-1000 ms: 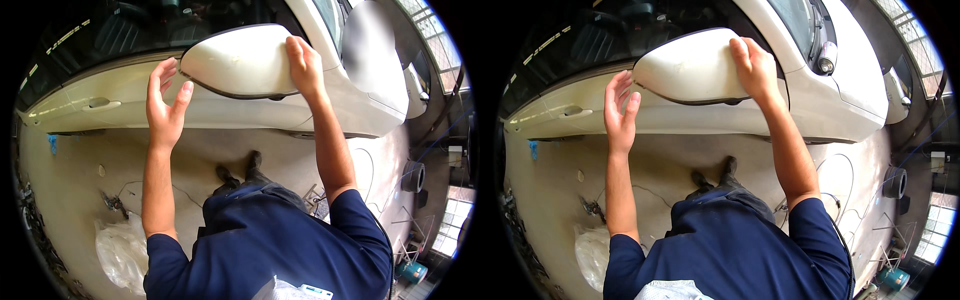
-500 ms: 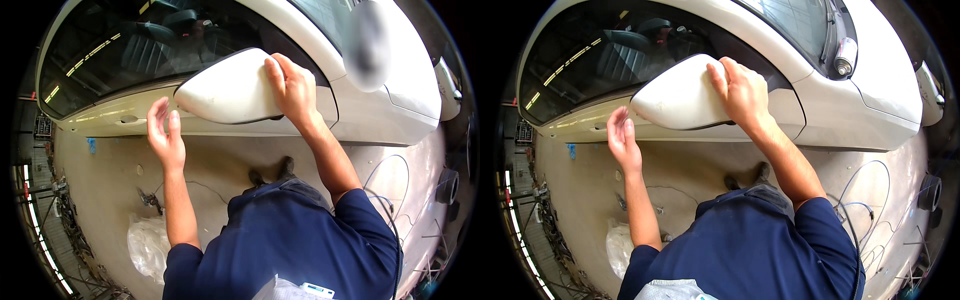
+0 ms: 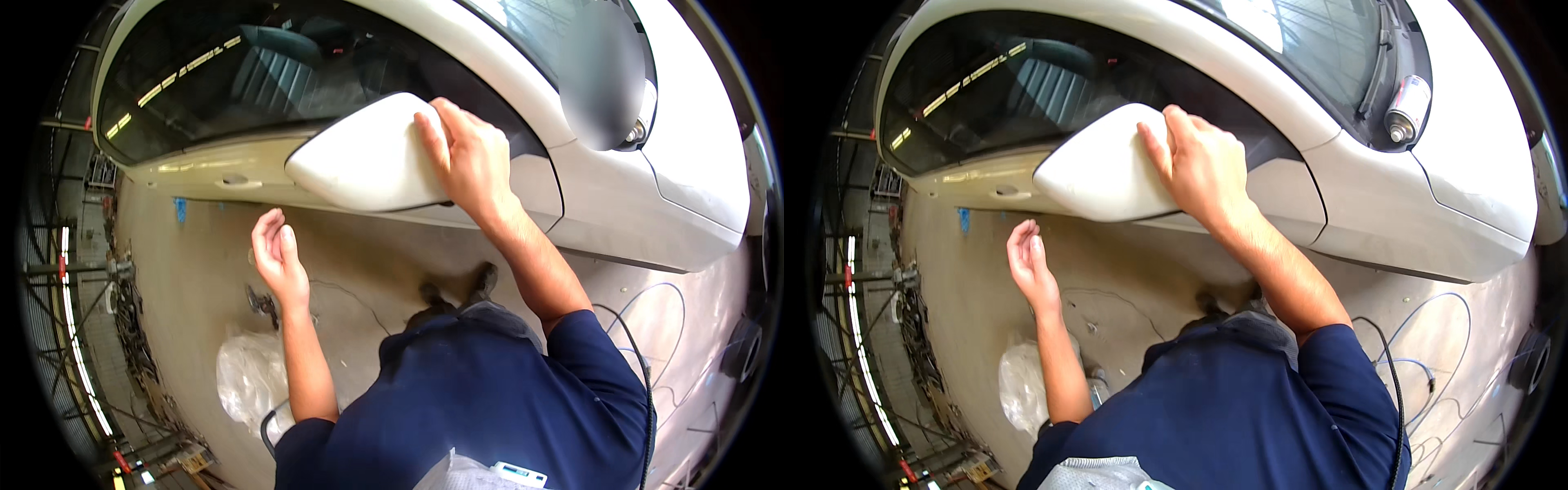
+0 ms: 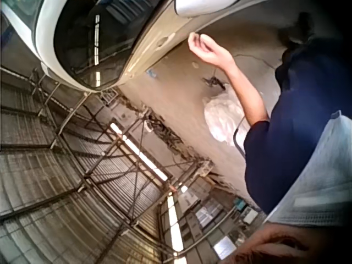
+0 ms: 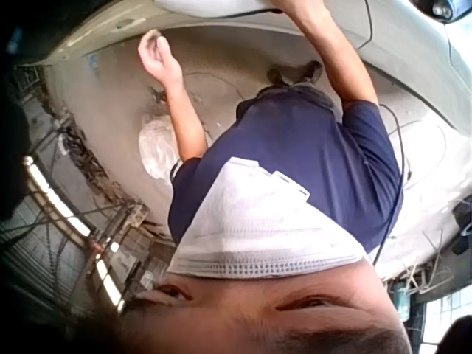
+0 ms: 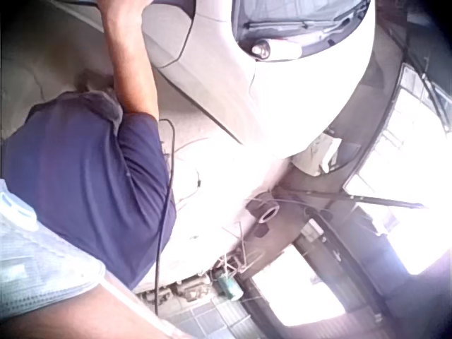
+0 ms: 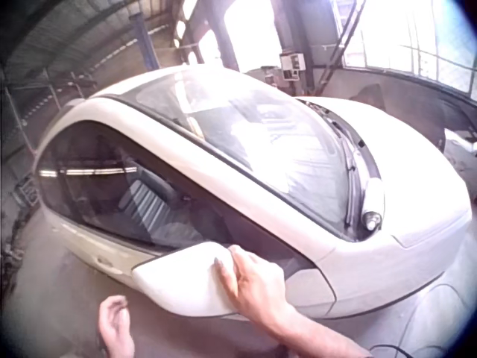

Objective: The person repeatedly handles a white car side mirror, aligning and pressing it into place on the driver's side door. They walk around the vehicle to check fit and reposition the mirror multiple times. A spray can is briefly used near the mirror area.

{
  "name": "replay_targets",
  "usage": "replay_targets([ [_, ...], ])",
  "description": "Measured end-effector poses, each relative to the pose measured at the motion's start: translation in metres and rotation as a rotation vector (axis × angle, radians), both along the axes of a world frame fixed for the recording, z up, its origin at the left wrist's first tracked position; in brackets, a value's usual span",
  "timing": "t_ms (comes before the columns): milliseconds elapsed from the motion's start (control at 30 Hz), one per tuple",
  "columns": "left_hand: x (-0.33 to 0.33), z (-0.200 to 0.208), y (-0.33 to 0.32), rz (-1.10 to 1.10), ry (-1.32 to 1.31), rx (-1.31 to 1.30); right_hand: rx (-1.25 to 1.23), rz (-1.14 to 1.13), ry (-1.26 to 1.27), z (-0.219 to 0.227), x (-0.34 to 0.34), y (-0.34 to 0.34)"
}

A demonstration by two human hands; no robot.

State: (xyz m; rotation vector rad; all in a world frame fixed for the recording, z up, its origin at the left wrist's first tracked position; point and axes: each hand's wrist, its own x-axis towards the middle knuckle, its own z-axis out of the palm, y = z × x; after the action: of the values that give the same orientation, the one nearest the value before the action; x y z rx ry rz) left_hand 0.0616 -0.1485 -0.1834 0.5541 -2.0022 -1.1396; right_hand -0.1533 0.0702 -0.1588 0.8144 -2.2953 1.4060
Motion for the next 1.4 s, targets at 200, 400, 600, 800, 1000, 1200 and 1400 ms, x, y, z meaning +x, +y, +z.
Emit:
replay_targets([
  [200, 0.066, -0.055, -0.019, 0.172, -0.238, -0.072, -0.151, -0.128, 0.184, 0.007, -0.013, 0.021],
  [400, 0.181, -0.214, -0.080, 0.223, -0.498, 0.012, 0.240, -0.061, 0.228, 0.017, 0.020, -0.016],
  [600, 0.413, -0.413, -0.132, 0.319, -0.871, 0.320, 0.141, -0.223, 0.502, 0.040, 0.051, -0.048],
  [800, 0.607, -0.499, -0.099, 0.136, -1.108, 0.673, 0.177, -0.124, 0.563, -0.005, 0.165, -0.117],
  [1000, 0.646, -0.504, -0.145, -0.079, -1.166, 0.839, 0.930, 0.565, -0.345, -0.262, 0.285, -0.172],
  [1200, 0.575, -0.460, -0.247, 0.336, -0.731, 0.868, 1.468, 0.605, -0.733, -0.401, 0.275, -0.088],
  [1400, 0.605, -0.464, -0.327, 0.360, -0.673, 0.829, 1.669, 0.665, -0.742, -0.487, 0.229, -0.251],
])
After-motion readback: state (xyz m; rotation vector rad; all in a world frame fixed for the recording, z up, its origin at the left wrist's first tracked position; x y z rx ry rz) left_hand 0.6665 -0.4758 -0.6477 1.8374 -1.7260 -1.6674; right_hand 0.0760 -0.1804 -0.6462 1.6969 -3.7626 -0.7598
